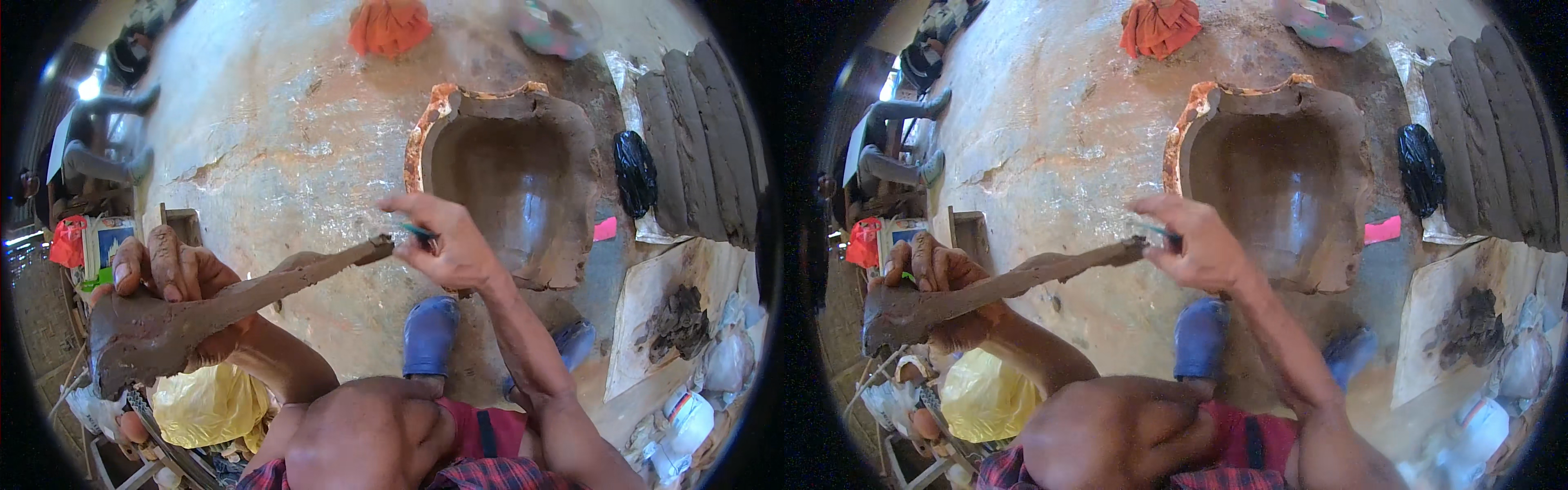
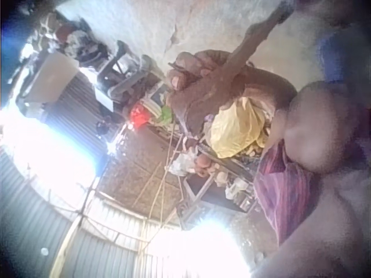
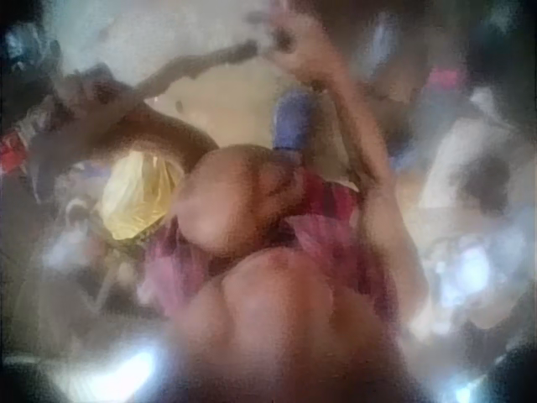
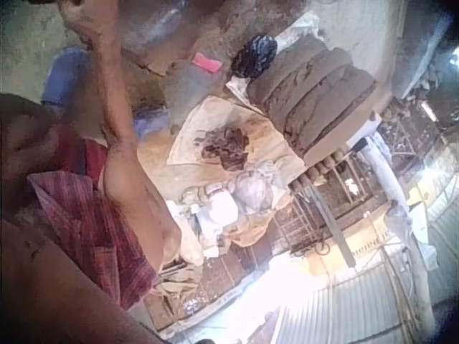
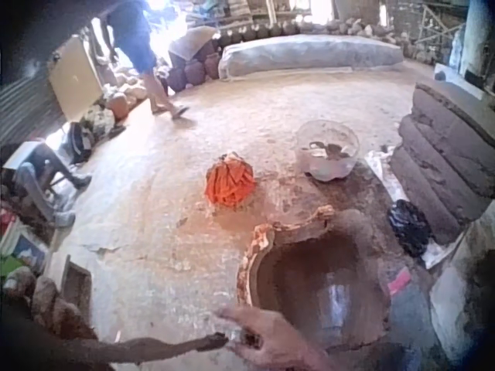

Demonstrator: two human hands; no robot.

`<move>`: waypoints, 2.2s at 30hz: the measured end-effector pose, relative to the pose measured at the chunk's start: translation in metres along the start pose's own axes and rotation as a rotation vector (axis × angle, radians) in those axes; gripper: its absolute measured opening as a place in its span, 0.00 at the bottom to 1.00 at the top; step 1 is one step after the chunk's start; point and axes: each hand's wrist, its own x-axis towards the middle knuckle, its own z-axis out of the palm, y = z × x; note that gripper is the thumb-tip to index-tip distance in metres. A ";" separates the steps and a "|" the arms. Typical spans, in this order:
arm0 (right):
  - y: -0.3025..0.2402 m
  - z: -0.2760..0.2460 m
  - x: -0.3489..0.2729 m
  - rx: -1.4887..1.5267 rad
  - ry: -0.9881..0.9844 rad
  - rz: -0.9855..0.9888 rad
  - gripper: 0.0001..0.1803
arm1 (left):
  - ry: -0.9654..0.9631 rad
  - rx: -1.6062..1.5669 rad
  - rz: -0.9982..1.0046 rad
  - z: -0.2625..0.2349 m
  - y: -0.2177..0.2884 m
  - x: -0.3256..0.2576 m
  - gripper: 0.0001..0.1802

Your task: The person cleans the interior of a large clay mold with a cloth, then uses a scraper and a wooden rib to smooth the surface of a large slab of clay before pressing it into the mold and trimming the edges with a tool.

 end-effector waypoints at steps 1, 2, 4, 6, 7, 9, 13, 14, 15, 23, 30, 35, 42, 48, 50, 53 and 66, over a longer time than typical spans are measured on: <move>0.002 0.007 0.003 -0.040 -0.115 -0.154 0.25 | 0.004 0.003 -0.003 0.003 0.004 0.002 0.43; 0.006 0.010 0.000 -0.014 -0.215 -0.060 0.26 | -0.014 0.020 0.002 0.003 -0.001 0.000 0.43; 0.011 0.009 -0.005 -0.029 -0.277 0.019 0.23 | -0.029 0.028 0.014 -0.001 -0.006 -0.005 0.42; 0.015 0.008 -0.006 -0.045 -0.257 0.026 0.20 | -0.028 -0.009 -0.001 0.000 -0.010 -0.004 0.40; 0.012 0.005 -0.006 -0.083 -0.249 -0.003 0.20 | -0.034 -0.033 0.005 0.003 -0.015 -0.002 0.39; 0.002 0.001 -0.002 -0.110 -0.277 0.069 0.22 | 0.027 -0.006 0.096 0.013 -0.018 0.004 0.22; -0.017 0.015 0.009 -0.016 -0.315 0.020 0.27 | 0.100 0.165 0.249 0.010 0.012 0.019 0.34; -0.012 -0.001 -0.004 -0.053 -0.315 0.030 0.27 | 0.085 0.088 0.294 0.006 -0.005 0.011 0.34; -0.002 -0.020 -0.008 -0.076 -0.313 0.019 0.27 | 0.198 0.057 0.239 0.005 -0.024 0.009 0.39; -0.026 -0.019 -0.028 -0.248 -0.336 -0.082 0.20 | 0.345 0.109 0.193 -0.007 -0.036 0.002 0.41; -0.090 -0.018 -0.014 -0.325 -0.049 -0.255 0.09 | 0.311 0.145 0.204 -0.005 -0.020 0.003 0.39; -0.144 -0.021 -0.014 -0.099 0.003 0.138 0.17 | 0.336 0.079 0.253 -0.018 -0.007 -0.001 0.37; -0.058 -0.019 -0.015 0.104 0.081 0.240 0.21 | 0.371 0.064 0.285 -0.021 0.000 -0.006 0.36; -0.077 -0.048 -0.010 -0.224 0.253 -0.019 0.16 | 0.150 0.534 0.280 0.018 0.012 0.007 0.07; -0.083 -0.062 -0.002 -0.336 0.149 -0.079 0.17 | -0.012 0.609 0.219 0.015 0.021 0.009 0.07; -0.107 -0.108 -0.015 -0.561 -0.076 -0.221 0.17 | -0.045 0.933 0.410 -0.046 0.000 -0.004 0.14; -0.213 -0.325 -0.278 -1.079 -0.523 1.401 0.10 | 0.626 0.814 0.018 0.049 -0.036 0.016 0.25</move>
